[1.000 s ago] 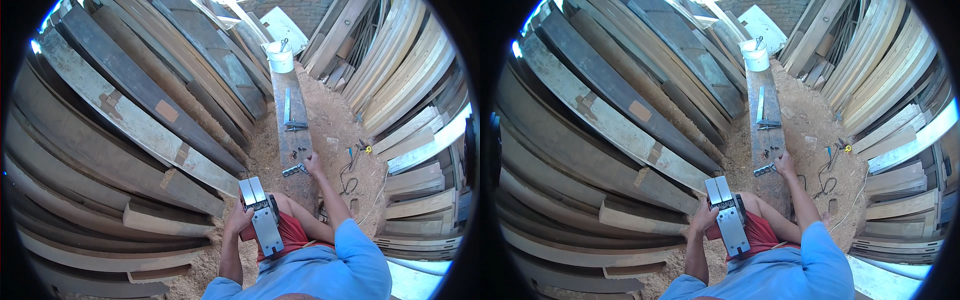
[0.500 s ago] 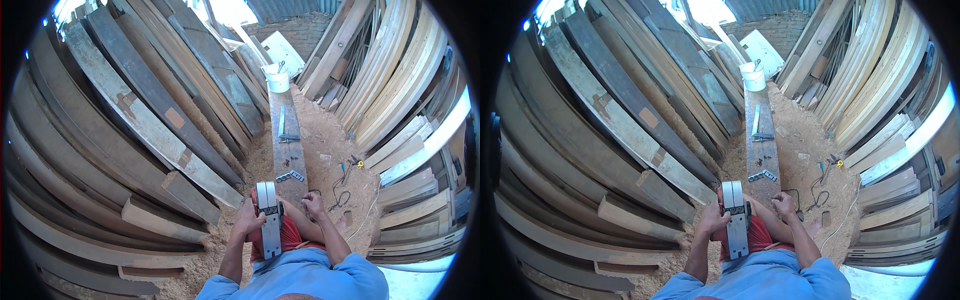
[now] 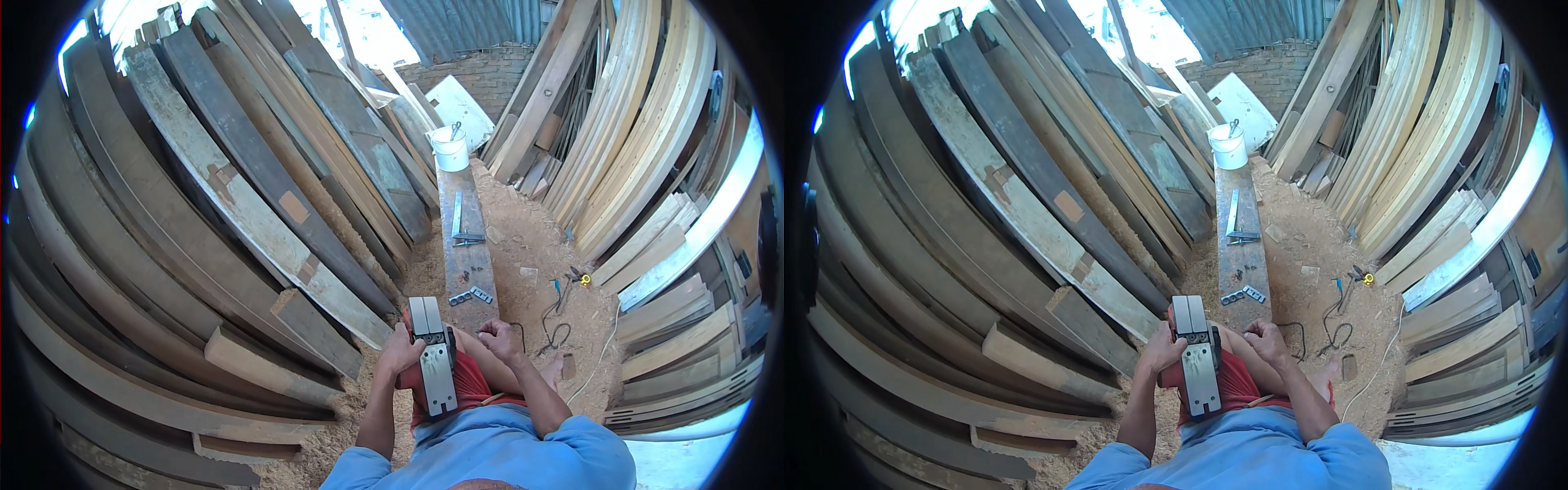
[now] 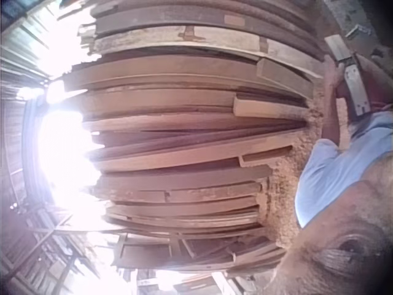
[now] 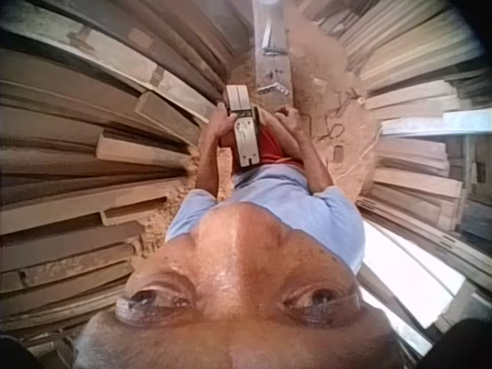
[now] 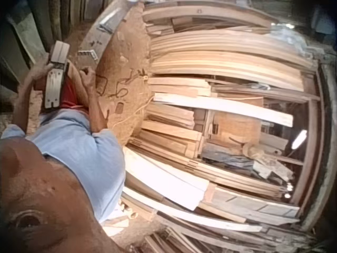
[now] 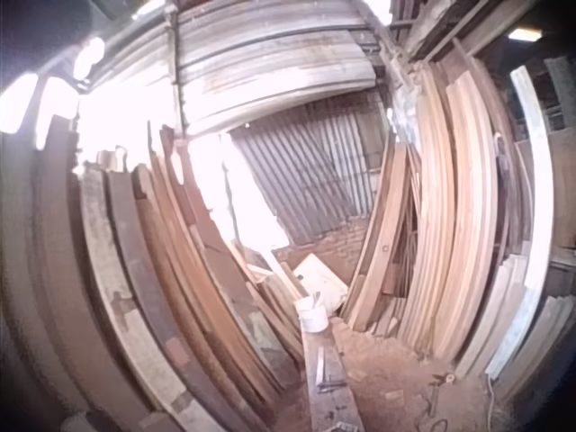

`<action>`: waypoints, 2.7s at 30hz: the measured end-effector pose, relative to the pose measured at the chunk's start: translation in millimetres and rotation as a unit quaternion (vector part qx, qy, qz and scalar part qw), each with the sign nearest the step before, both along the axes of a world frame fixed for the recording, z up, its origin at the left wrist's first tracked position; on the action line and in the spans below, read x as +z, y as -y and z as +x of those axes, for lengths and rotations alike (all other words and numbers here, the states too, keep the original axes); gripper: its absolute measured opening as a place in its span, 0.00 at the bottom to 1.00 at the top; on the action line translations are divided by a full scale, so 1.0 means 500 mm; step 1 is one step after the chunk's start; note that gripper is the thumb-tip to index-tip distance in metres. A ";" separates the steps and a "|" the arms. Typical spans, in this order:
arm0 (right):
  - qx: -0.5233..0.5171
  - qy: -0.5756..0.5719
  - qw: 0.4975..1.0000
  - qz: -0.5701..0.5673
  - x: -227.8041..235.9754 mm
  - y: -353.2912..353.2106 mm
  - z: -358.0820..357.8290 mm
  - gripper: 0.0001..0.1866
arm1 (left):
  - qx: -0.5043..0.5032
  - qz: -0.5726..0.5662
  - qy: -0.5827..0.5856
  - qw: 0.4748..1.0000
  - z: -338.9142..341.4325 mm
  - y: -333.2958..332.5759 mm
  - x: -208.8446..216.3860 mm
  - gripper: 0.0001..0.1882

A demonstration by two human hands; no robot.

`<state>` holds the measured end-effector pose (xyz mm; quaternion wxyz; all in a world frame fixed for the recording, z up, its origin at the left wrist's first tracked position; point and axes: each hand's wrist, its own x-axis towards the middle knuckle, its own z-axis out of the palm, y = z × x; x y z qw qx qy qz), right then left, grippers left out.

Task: The person holds a power planer upside down while seated and uses hands to turn and adjust a set of metal components on the base of the tool.

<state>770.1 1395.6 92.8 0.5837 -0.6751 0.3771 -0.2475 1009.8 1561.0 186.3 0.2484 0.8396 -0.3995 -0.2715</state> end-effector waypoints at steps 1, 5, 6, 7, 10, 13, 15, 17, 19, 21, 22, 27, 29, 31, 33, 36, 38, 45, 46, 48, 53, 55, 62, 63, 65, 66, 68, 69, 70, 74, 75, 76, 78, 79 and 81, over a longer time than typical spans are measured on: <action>0.000 -0.001 1.000 0.002 -0.004 -0.001 -0.002 0.05 | 0.001 0.000 -0.004 1.000 0.002 0.002 -0.010 0.31; 0.008 0.024 0.995 -0.097 -0.006 0.035 -0.025 0.06 | -0.065 -0.151 0.025 0.986 -0.012 0.022 0.000 0.29; 0.007 0.018 0.988 -0.154 -0.001 0.040 -0.022 0.06 | -0.072 -0.150 0.034 0.985 0.008 0.037 -0.037 0.28; 0.009 0.013 0.982 -0.186 0.010 0.034 -0.008 0.07 | -0.069 -0.188 -0.006 0.980 0.033 0.041 -0.095 0.27; 0.053 0.034 0.997 -0.041 0.098 -0.019 0.031 0.08 | -0.028 -0.078 -0.006 0.997 0.057 -0.008 -0.078 0.28; 0.058 0.035 0.997 -0.045 0.121 -0.037 0.030 0.10 | -0.053 -0.122 -0.027 0.991 0.044 -0.001 -0.076 0.28; 0.068 0.013 0.996 -0.057 0.134 -0.045 0.034 0.10 | -0.047 -0.124 -0.052 0.990 0.040 0.003 -0.076 0.26; 0.084 -0.020 0.995 -0.058 0.152 -0.059 0.046 0.10 | -0.039 -0.125 -0.064 0.989 0.042 0.001 -0.078 0.26; 0.096 0.013 0.990 -0.100 0.143 -0.060 0.061 0.11 | -0.035 -0.119 -0.064 0.990 0.043 0.001 -0.071 0.26; 0.107 0.018 0.984 -0.138 0.137 -0.056 0.072 0.12 | -0.031 -0.099 -0.064 0.993 0.038 0.001 -0.056 0.28; 0.115 0.006 0.981 -0.156 0.146 -0.054 0.079 0.12 | -0.028 -0.088 -0.065 0.994 0.037 -0.001 -0.050 0.29; 0.139 -0.020 0.975 -0.174 0.175 -0.058 0.099 0.12 | -0.030 -0.071 -0.047 0.996 0.037 0.003 -0.048 0.29; 0.144 -0.019 0.969 -0.199 0.170 -0.060 0.108 0.11 | -0.032 -0.069 -0.040 0.996 0.036 0.004 -0.043 0.29; 0.143 -0.007 0.967 -0.213 0.165 -0.062 0.116 0.10 | -0.031 -0.066 -0.033 0.997 0.037 0.005 -0.045 0.30; 0.146 -0.008 0.962 -0.233 0.162 -0.062 0.122 0.10 | -0.019 -0.063 -0.039 0.997 0.038 0.003 -0.049 0.30; 0.148 -0.016 0.953 -0.265 0.156 -0.058 0.127 0.09 | -0.018 -0.059 -0.030 0.998 0.031 0.007 -0.035 0.30; 0.147 -0.002 0.950 -0.276 0.149 -0.059 0.129 0.08 | -0.021 -0.061 -0.024 0.998 0.030 0.005 -0.031 0.30; 0.162 0.014 0.938 -0.304 0.152 -0.058 0.142 0.07 | -0.012 -0.060 -0.052 0.997 0.032 0.005 -0.031 0.30; 0.164 0.012 0.936 -0.312 0.152 -0.058 0.145 0.06 | -0.012 -0.060 -0.053 0.997 0.035 0.003 -0.033 0.30; 0.163 0.000 0.930 -0.329 0.151 -0.057 0.148 0.06 | -0.006 -0.061 -0.058 0.996 0.040 0.002 -0.042 0.30; 0.193 -0.050 0.926 -0.320 0.158 -0.048 0.147 0.07 | -0.009 -0.062 -0.056 0.996 0.039 0.005 -0.041 0.31; 0.209 -0.054 0.923 -0.319 0.156 -0.042 0.147 0.07 | -0.011 -0.060 -0.049 0.997 0.039 0.007 -0.044 0.32; 0.207 -0.094 0.929 -0.292 0.161 -0.044 0.151 0.07 | -0.007 -0.051 -0.048 0.998 0.032 0.006 -0.029 0.32; 0.205 -0.108 0.930 -0.285 0.163 -0.047 0.153 0.07 | -0.004 -0.042 -0.047 0.998 0.030 0.005 -0.026 0.32; 0.195 -0.135 0.931 -0.276 0.174 -0.044 0.156 0.07 | -0.004 -0.040 -0.049 0.998 0.028 0.014 -0.022 0.32; 0.199 -0.143 0.930 -0.273 0.172 -0.050 0.154 0.07 | -0.005 -0.042 -0.054 0.998 0.021 0.008 -0.023 0.32; 0.201 -0.150 0.925 -0.286 0.177 -0.051 0.160 0.09 | -0.017 -0.076 -0.053 0.996 0.024 0.012 -0.023 0.32; 0.193 -0.150 0.923 -0.297 0.174 -0.054 0.168 0.10 | -0.022 -0.101 -0.051 0.993 0.035 0.004 -0.047 0.31; 0.184 -0.151 0.921 -0.307 0.164 -0.058 0.171 0.11 | -0.029 -0.125 -0.049 0.990 0.044 0.001 -0.067 0.31; 0.166 -0.194 0.930 -0.264 0.186 -0.058 0.163 0.14 | -0.018 -0.084 -0.097 0.992 0.050 0.014 -0.068 0.30; 0.170 -0.201 0.931 -0.253 0.192 -0.053 0.162 0.14 | -0.023 -0.075 -0.089 0.993 0.049 0.020 -0.059 0.30; 0.175 -0.209 0.932 -0.239 0.195 -0.053 0.160 0.14 | -0.025 -0.063 -0.082 0.994 0.042 0.019 -0.050 0.30; 0.184 -0.217 0.934 -0.217 0.204 -0.053 0.160 0.15 | -0.029 -0.104 -0.065 0.992 0.039 0.016 -0.058 0.30; 0.186 -0.220 0.935 -0.206 0.204 -0.055 0.158 0.15 | -0.031 -0.107 -0.057 0.992 0.034 0.014 -0.053 0.30; 0.179 -0.219 0.938 -0.199 0.203 -0.056 0.158 0.16 | -0.032 -0.101 -0.078 0.991 0.031 0.019 -0.039 0.31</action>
